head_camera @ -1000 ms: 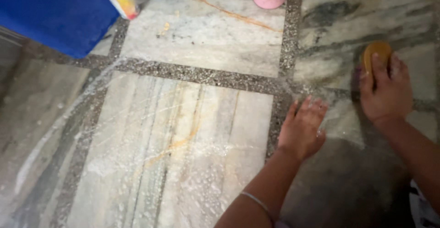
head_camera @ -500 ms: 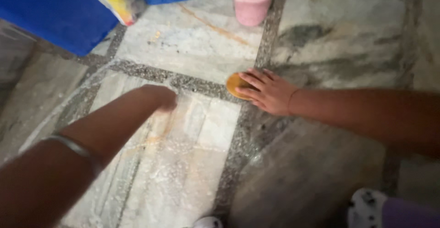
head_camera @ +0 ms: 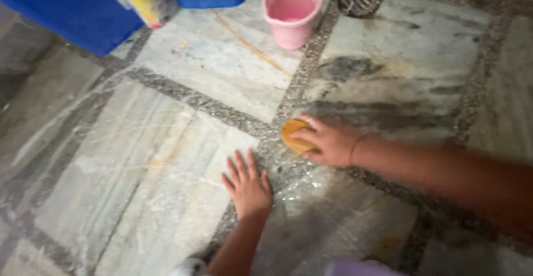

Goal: The person scrubs a marble floor using a wooden brush and soapy water, moving across different tiles and focusing on the grout lines and edges.

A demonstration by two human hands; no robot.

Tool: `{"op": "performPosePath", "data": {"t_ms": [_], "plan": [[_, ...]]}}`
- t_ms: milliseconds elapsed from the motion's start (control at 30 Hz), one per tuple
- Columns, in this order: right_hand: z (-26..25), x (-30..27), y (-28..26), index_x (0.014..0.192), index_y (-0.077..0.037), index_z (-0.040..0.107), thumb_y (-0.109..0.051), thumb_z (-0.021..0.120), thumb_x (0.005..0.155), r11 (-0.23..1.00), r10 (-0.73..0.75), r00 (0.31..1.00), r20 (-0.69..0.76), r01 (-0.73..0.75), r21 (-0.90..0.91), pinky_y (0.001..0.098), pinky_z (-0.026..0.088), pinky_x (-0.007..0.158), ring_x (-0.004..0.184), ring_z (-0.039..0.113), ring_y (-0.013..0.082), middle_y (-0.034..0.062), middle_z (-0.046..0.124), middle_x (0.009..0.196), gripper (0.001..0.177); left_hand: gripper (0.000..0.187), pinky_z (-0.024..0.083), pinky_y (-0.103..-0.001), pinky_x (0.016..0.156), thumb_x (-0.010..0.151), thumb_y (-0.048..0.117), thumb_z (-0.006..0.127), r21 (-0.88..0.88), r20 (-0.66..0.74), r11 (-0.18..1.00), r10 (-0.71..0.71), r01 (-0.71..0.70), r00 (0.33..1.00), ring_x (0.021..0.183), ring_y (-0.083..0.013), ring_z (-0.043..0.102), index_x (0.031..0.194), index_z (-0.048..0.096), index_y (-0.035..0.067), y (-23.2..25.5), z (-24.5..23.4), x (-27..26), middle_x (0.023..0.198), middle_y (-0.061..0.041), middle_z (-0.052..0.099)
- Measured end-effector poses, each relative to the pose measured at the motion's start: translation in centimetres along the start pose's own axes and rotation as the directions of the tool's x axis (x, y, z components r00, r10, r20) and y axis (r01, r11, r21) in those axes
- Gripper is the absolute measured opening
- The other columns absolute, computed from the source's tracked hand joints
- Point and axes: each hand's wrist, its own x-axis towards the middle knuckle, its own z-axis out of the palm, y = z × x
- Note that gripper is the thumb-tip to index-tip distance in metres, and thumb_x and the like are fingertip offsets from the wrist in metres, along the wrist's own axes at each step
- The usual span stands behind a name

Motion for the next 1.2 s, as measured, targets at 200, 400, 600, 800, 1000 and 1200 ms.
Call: {"op": "performPosePath", "data": {"t_ms": [200,400,600,800,1000,1200], "plan": [[7.8,-1.1,-7.5,0.151,-0.02,0.048,-0.042,0.061,0.092,0.992,0.098,0.841,-0.532,-0.128,-0.019,0.0554,0.035,0.114,0.145,0.038,0.0433,0.0243,0.033,0.16,0.065,0.068,0.013,-0.056,0.124,0.099,0.034,0.047,-0.094,-0.061,0.989,0.106,-0.112,0.993,0.156,-0.0357,0.02,0.16,0.029,0.012,-0.6,1.5,-1.1,0.166,-0.017,0.029],[5.5,-4.3,-3.8,0.152,-0.022,0.05,-0.037,0.056,0.1,0.982,0.021,0.779,-0.627,-0.133,-0.131,0.0465,0.05,0.108,0.136,0.052,0.0359,0.0184,0.04,0.157,0.054,0.063,0.012,-0.053,0.124,0.103,0.033,0.041,0.003,-0.093,0.992,-0.127,0.128,0.987,0.155,-0.0341,0.019,0.16,0.027,0.012,-2.3,0.5,4.6,0.167,-0.014,0.026],[3.4,-16.1,8.7,0.147,-0.006,0.055,-0.032,0.058,0.099,0.826,0.365,0.584,-0.725,-0.563,-0.038,0.0445,0.057,0.081,0.104,0.065,0.0378,0.0228,0.054,0.146,0.055,0.067,0.021,-0.044,0.122,0.099,0.03,0.03,-0.211,0.049,0.95,-0.224,0.23,0.973,0.148,-0.0353,0.031,0.159,0.026,-0.001,8.5,3.1,4.7,0.167,-0.023,0.026],[8.5,-27.8,17.2,0.163,0.002,0.041,-0.035,0.05,0.112,0.44,0.633,0.208,-0.746,-0.889,0.125,0.0606,0.039,0.107,0.13,0.046,0.0546,0.0393,0.042,0.152,0.063,0.066,0.018,-0.05,0.122,0.091,0.03,0.046,-0.137,-0.065,0.809,0.568,-0.571,0.82,0.15,-0.0295,0.029,0.151,0.04,0.004,21.6,5.7,-0.5,0.16,-0.015,0.04],[7.3,-18.6,10.8,0.147,-0.002,0.058,-0.036,0.054,0.097,0.7,0.567,0.383,-0.729,-0.69,0.182,0.0545,0.044,0.1,0.134,0.049,0.0478,0.03,0.045,0.16,0.06,0.053,0.017,-0.042,0.139,0.113,0.03,0.043,0.052,-0.496,0.811,0.527,-0.582,0.69,0.163,-0.0219,0.027,0.161,0.038,0.007,16.2,7.1,3.0,0.169,-0.01,0.039],[6.4,-4.6,-6.8,0.152,-0.023,0.041,-0.039,0.046,0.099,0.988,0.14,0.941,-0.308,-0.155,-0.023,0.0504,0.021,0.121,0.149,0.023,0.0352,0.0146,0.027,0.162,0.056,0.076,0.011,-0.056,0.123,0.104,0.042,0.033,0.118,-0.148,0.932,-0.325,0.343,0.934,0.159,-0.0394,0.011,0.164,0.017,-0.002,-2.3,4.1,8.6,0.171,-0.024,0.016]]}}
